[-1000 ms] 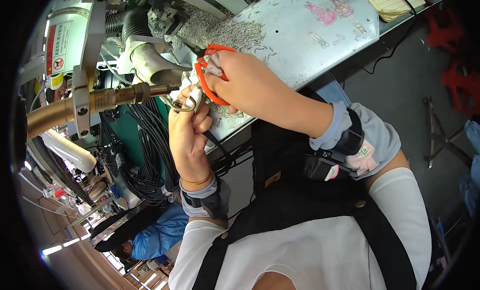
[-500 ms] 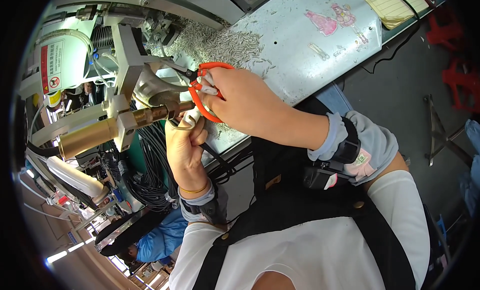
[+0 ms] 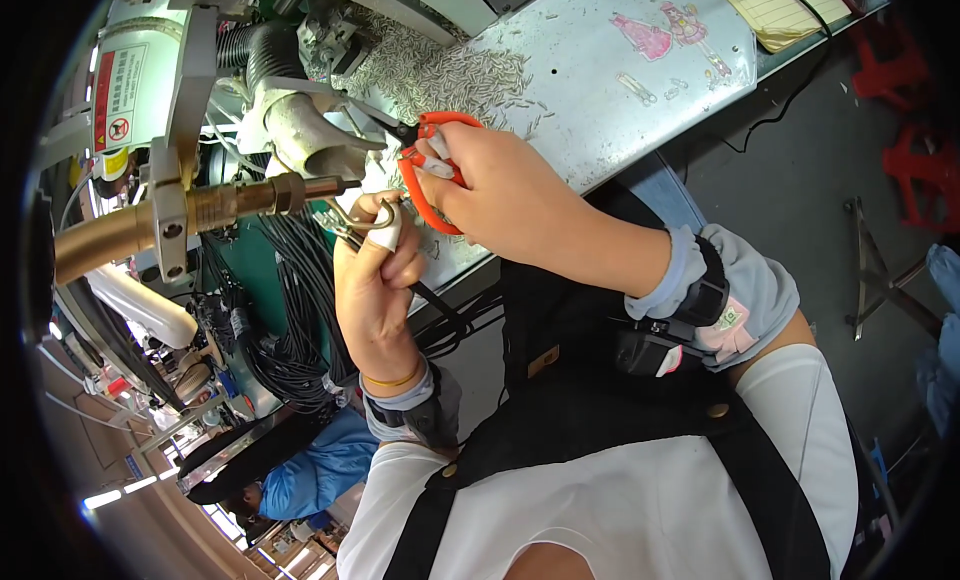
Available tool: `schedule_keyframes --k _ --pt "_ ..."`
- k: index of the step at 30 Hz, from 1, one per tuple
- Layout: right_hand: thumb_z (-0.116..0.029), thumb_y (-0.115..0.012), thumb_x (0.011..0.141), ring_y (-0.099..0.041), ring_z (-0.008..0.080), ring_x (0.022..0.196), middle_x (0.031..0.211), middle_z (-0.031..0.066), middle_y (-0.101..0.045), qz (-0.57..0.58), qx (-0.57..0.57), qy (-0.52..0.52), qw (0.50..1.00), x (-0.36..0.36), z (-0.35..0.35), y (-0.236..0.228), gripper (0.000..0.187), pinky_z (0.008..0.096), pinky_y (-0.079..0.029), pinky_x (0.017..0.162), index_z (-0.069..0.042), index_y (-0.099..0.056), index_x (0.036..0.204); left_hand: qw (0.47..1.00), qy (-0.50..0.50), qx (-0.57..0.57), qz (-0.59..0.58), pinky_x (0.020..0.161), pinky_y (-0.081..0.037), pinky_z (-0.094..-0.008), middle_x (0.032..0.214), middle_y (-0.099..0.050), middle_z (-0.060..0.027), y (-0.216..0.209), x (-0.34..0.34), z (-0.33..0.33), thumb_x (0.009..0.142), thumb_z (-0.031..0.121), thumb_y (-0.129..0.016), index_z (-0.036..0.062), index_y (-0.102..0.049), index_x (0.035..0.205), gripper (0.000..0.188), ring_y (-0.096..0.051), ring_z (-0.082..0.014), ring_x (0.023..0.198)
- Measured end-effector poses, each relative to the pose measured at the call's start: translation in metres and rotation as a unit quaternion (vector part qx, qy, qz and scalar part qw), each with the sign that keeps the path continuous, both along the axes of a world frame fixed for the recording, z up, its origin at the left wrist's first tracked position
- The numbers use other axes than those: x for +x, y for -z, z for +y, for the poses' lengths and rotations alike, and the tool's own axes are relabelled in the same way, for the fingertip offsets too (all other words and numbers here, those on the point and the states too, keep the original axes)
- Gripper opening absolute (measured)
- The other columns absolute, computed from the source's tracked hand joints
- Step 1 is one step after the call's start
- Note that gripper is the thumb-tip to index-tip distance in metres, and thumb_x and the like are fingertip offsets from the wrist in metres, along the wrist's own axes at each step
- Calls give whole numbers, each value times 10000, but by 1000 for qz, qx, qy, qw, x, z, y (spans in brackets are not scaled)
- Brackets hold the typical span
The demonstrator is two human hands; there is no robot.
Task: The person gathers a bundle of cables and uses shears to trim the ends of the individual wires one by one.
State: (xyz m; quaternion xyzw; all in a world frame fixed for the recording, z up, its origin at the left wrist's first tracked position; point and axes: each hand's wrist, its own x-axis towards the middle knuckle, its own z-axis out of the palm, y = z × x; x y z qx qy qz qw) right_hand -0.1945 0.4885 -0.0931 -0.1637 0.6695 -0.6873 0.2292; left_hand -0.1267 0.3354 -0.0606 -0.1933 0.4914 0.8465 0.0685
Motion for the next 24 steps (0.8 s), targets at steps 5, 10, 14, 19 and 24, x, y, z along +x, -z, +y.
schedule_keyframes --k 5,10,14,19,24 --pt "-121 -514 853 -380 48 472 563 -26 -408 -75 -83 -2 994 11 14 -5 118 205 -319 440 -36 -463 789 980 -70 -183 26 541 -368 -205 798 -512 -29 0 21 23 840 45 -506 17 -510 1000 162 -455 -82 616" --pt "-107 -546 833 -398 55 488 564 -16 -424 -11 -93 17 995 20 26 -21 106 230 -333 451 -31 -483 794 989 -6 -140 43 622 -395 -229 844 -523 -31 -8 43 36 837 27 -495 21 -488 1040 203 -495 -109 699" --pt "-104 -591 802 -389 59 492 563 -8 -442 233 -11 -141 962 24 29 -24 128 234 -327 461 -20 -508 754 994 56 -87 -24 600 -412 -242 846 -546 -82 2 58 44 828 40 -511 -8 -486 1070 249 -516 -137 677" --pt "-101 -621 774 -389 57 496 555 2 -454 143 -17 -88 986 31 25 -21 169 229 -309 456 -8 -513 682 986 28 -165 0 557 -398 -225 825 -545 -76 -1 61 46 836 35 -500 -6 -492 1034 202 -499 -113 644" --pt "-116 -623 779 -368 42 498 548 -8 -444 27 -17 -81 996 33 29 -15 143 225 -288 450 -7 -540 739 989 47 -135 28 549 -371 -192 796 -541 -40 -10 61 37 845 46 -516 13 -499 961 122 -478 -80 617"
